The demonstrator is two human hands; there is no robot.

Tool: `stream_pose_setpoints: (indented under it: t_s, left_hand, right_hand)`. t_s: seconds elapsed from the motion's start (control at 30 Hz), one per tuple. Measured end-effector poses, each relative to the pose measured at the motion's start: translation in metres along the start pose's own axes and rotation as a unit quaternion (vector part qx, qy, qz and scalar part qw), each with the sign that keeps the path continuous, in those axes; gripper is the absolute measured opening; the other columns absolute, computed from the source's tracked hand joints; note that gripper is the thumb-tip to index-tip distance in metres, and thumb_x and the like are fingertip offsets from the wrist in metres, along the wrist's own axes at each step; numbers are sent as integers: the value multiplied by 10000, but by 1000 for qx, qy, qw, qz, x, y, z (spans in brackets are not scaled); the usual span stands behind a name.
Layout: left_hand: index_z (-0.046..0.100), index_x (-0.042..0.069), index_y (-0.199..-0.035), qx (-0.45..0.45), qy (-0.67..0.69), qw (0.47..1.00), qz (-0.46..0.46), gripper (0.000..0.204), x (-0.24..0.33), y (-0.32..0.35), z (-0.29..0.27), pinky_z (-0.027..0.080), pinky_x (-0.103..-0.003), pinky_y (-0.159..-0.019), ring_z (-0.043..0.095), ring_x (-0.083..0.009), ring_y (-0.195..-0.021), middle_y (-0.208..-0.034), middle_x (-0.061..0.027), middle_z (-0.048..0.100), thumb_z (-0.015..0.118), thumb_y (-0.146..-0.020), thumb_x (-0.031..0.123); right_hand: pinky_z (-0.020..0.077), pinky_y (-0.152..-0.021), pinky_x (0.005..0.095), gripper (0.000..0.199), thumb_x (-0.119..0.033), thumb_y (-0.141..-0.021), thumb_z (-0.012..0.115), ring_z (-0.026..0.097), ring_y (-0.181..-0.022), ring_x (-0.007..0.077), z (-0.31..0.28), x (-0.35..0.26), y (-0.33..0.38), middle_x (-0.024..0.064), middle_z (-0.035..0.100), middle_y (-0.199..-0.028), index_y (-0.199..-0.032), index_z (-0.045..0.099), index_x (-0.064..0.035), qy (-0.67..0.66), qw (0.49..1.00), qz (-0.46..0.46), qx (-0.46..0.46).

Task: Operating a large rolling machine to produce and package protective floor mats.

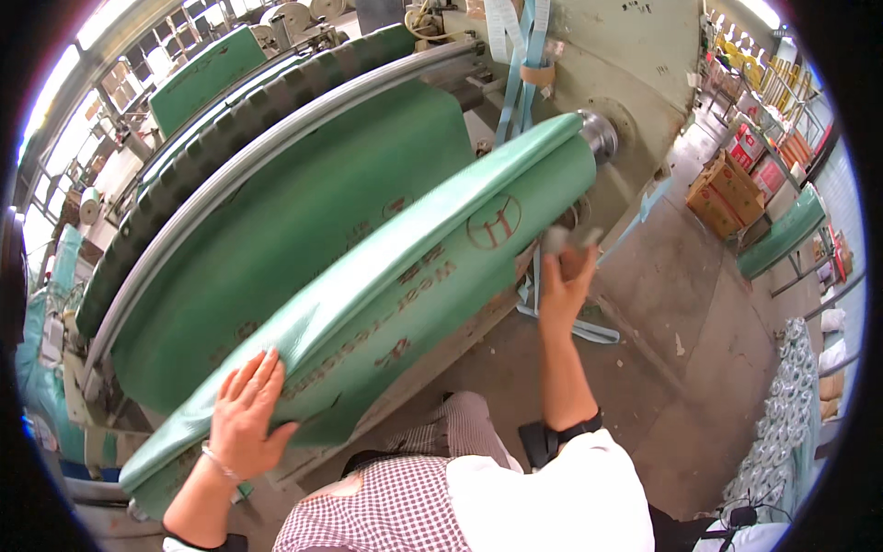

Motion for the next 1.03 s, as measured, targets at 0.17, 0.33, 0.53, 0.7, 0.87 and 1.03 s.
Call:
stream_pose_setpoints:
  t_s: [0.17, 0.33, 0.53, 0.7, 0.87, 1.03]
  left_hand:
    - [414, 24, -1430, 24, -171, 985, 2, 872, 27, 43, 63, 163, -472, -1187, 249, -313, -1443, -1547, -117, 311, 784, -683, 281]
    - [372, 53, -1463, 32, -154, 987, -16, 911, 31, 79, 67, 122, -474, -1200, 201, -282, -1465, -1568, -84, 274, 789, -699, 323]
    - [267, -9, -1492, 13, -144, 985, -96, 998, 8, 166, 66, 94, -500, -1200, 160, -301, -1477, -1577, -145, 228, 787, -709, 327]
    - [294, 17, -1489, 9, -191, 973, -129, 956, -3, 202, 75, 120, -495, -1192, 180, -291, -1471, -1581, -111, 238, 772, -720, 323]
    - [347, 43, -1474, 65, -190, 956, -212, 903, -11, 213, 62, 192, -464, -1161, 246, -308, -1439, -1566, -117, 282, 765, -719, 308]
    - [371, -14, -1445, 229, -259, 793, -502, 783, -104, 423, 37, 260, -430, -1146, 370, -349, -1369, -1459, -188, 426, 678, -832, 364]
  right_hand:
    - [562, -689, 331, 774, -152, -881, 697, 653, -836, 199, 35, -108, 135, 143, 651, -994, -1466, 231, 48, -237, 925, 166, -248]
    - [514, -762, 303, 1052, -245, -783, 805, 660, -841, 228, 72, -120, 169, 147, 684, -911, -1475, 87, 89, 10, 976, 102, -194]
    - [476, -853, 313, 699, -321, -805, 783, 646, -918, 186, 23, -28, 202, 91, 682, -947, -1298, 500, 87, -75, 959, 247, -115]
    - [477, -718, 278, 317, -304, -838, 762, 610, -788, 106, 84, -163, 286, 37, 681, -866, -927, 720, -2, -209, 812, 284, -465]
    - [518, -638, 430, 635, -618, -804, 663, 674, -673, 321, 99, -116, 268, 180, 660, -660, -650, 705, -3, 286, 839, -98, -453]
    - [493, -613, 392, 416, -462, -876, 686, 653, -663, 234, 94, 65, 131, 63, 719, -768, -887, 725, -47, 209, 886, -55, -411]
Point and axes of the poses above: each hand's wrist, its own y-axis away from the middle knuckle, its own z-axis out of the palm, x = y × z, the point moved 4 cm from there along -y, towards the middle knuckle
